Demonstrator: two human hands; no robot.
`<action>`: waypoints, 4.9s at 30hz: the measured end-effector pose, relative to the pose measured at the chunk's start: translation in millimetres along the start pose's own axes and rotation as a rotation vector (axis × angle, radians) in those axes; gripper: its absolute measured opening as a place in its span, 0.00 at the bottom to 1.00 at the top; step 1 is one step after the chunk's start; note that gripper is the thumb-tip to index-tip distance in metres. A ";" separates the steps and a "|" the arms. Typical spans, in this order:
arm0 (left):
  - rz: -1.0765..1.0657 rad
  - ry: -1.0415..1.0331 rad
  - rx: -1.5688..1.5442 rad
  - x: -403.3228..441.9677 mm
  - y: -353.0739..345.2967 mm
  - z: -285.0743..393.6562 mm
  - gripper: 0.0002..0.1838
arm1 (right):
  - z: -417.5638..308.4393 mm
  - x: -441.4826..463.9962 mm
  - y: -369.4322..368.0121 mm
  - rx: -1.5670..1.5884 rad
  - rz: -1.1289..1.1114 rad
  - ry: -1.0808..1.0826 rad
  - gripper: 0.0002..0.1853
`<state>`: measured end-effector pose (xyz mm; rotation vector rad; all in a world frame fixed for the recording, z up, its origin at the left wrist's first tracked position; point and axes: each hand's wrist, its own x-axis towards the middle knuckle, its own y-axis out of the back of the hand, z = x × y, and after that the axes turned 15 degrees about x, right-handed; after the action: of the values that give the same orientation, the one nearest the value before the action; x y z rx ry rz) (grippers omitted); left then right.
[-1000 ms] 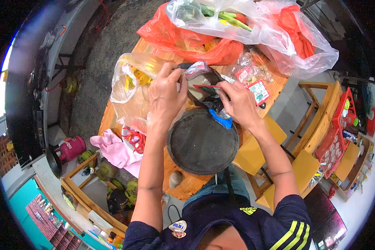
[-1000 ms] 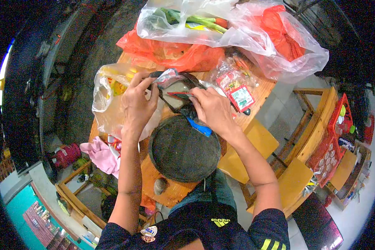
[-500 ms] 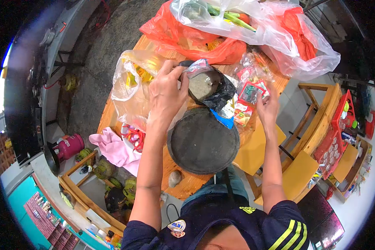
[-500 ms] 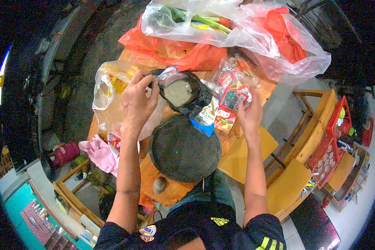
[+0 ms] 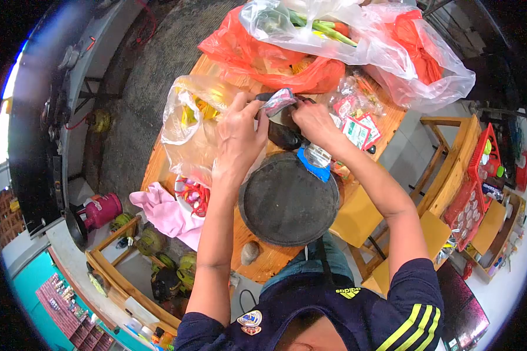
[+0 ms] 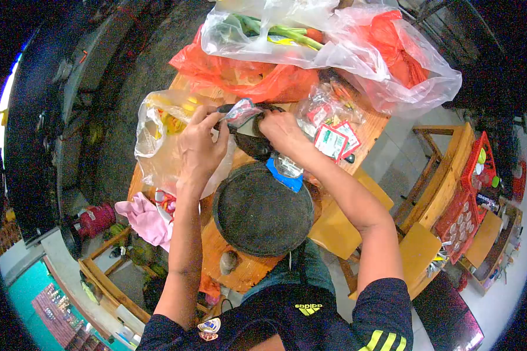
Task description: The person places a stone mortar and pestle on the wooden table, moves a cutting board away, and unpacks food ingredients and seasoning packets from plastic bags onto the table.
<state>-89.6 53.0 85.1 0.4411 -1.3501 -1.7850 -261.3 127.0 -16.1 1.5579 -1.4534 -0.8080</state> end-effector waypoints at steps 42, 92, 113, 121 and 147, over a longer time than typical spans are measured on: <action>-0.032 -0.079 -0.130 0.9 8.9 13.0 0.09 | -46.7 -61.9 88.3 0.794 0.523 -0.278 0.20; 0.118 0.305 -0.817 29.4 28.8 9.4 0.08 | -16.6 2.9 108.8 1.163 0.103 -0.285 0.09; 0.124 0.203 -0.557 -25.8 -23.3 56.5 0.23 | -35.9 -26.3 42.0 1.421 0.283 -0.353 0.13; 0.211 -0.086 -0.274 -23.7 -26.1 37.3 0.25 | -36.1 -33.3 52.9 1.109 0.404 -0.331 0.05; 0.235 0.136 -0.799 -29.4 -64.8 16.6 0.05 | -35.0 -31.8 77.6 0.832 0.395 -0.272 0.08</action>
<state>-110.1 91.0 26.1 -0.0374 -0.4882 -1.8771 -269.1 165.2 66.0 1.6653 -2.4002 -0.1636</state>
